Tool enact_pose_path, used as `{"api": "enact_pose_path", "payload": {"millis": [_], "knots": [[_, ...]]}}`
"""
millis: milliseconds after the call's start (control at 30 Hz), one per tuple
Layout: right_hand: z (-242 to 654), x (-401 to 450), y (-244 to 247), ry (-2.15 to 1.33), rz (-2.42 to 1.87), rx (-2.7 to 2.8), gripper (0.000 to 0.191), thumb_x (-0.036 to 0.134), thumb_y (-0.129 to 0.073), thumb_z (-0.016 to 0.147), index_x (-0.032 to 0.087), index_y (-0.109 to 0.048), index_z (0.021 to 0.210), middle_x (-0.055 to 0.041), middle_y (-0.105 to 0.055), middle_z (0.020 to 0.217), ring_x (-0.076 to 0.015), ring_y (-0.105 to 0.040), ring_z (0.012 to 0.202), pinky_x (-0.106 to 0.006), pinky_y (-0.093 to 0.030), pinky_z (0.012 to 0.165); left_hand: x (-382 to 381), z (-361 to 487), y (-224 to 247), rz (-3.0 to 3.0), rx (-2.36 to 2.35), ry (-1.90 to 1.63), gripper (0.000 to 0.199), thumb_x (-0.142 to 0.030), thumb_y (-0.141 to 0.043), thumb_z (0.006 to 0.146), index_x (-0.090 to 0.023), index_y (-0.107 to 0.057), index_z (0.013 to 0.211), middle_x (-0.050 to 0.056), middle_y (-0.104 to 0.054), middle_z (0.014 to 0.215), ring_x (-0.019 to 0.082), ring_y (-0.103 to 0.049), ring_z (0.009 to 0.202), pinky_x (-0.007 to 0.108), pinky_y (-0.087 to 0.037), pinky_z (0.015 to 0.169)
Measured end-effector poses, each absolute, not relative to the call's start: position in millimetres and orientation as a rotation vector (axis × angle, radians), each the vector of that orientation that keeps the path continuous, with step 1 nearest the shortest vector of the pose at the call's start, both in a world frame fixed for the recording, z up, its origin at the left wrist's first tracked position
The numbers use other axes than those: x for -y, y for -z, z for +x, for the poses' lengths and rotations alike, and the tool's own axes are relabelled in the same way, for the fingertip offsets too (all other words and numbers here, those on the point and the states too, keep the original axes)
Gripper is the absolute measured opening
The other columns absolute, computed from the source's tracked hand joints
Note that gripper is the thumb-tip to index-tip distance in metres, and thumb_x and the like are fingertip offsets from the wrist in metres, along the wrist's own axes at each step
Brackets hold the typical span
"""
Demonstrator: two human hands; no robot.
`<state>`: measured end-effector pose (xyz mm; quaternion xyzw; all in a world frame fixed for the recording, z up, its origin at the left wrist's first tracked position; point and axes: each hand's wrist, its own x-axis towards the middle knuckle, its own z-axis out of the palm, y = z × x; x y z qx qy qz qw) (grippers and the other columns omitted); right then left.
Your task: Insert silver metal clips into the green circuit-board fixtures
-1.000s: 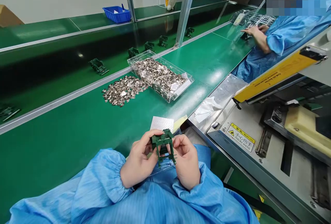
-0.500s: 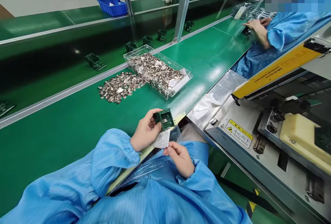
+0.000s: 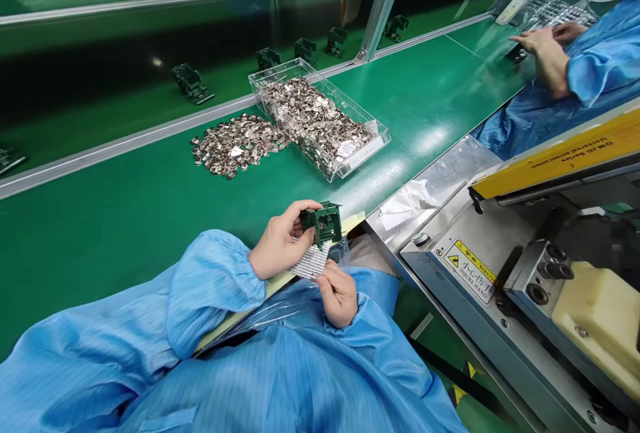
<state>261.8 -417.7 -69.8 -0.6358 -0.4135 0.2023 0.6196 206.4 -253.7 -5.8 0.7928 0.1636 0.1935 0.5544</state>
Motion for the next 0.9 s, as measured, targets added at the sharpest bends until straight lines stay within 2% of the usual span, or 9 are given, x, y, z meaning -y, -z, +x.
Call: {"api": "enact_pose_path", "payload": {"millis": [200, 467, 600, 767, 900], "knots": [[257, 418, 72, -0.420, -1.448, 0.966, 0.027, 0.028, -0.046, 0.094, 0.021, -0.069, 0.082, -0.0061, -0.062, 0.071, -0.0205, -0.054, 0.069, -0.035, -0.043, 0.066, 254, 206, 2, 1.904, -0.378, -0.458, 0.039, -0.012, -0.053, 0.083, -0.016, -0.052, 0.121, 0.002, -0.067, 0.085, 0.011, -0.061, 0.066, 0.019, -0.049, 0.060], [254, 421, 72, -0.532, -1.476, 0.924, 0.032, 0.032, -0.041, 0.098, 0.020, -0.064, 0.079, -0.0049, -0.063, 0.077, -0.0184, -0.060, 0.073, -0.030, -0.045, 0.068, 253, 207, -2, 1.966, -0.360, -0.481, 0.037, -0.014, -0.051, 0.083, -0.016, -0.052, 0.120, -0.001, -0.065, 0.078, 0.007, -0.053, 0.053, 0.017, -0.044, 0.052], [253, 419, 72, -0.530, -1.495, 0.912, 0.033, 0.035, -0.041, 0.098, 0.021, -0.061, 0.077, -0.0035, -0.061, 0.073, -0.0175, -0.058, 0.069, -0.029, -0.044, 0.065, 253, 206, -2, 1.980, -0.360, -0.489, 0.037, -0.013, -0.051, 0.082, -0.017, -0.052, 0.119, -0.002, -0.063, 0.077, 0.007, -0.052, 0.053, 0.017, -0.043, 0.051], [255, 419, 78, -0.496, -1.539, 0.935, 0.036, 0.039, -0.039, 0.097, 0.021, -0.062, 0.076, -0.0059, -0.060, 0.072, -0.0202, -0.056, 0.070, -0.033, -0.044, 0.065, 254, 207, 0, 2.007, -0.393, -0.501, 0.036, -0.014, -0.053, 0.082, -0.018, -0.053, 0.118, -0.006, -0.054, 0.064, 0.006, -0.045, 0.048, 0.017, -0.038, 0.047], [259, 419, 85, -0.464, -1.547, 0.981, 0.037, 0.043, -0.039, 0.095, 0.022, -0.064, 0.077, -0.0070, -0.059, 0.069, -0.0234, -0.057, 0.073, -0.038, -0.045, 0.069, 254, 207, 1, 2.021, -0.388, -0.515, 0.036, -0.014, -0.054, 0.083, -0.018, -0.053, 0.119, -0.006, -0.056, 0.067, 0.005, -0.043, 0.047, 0.016, -0.037, 0.048]]}}
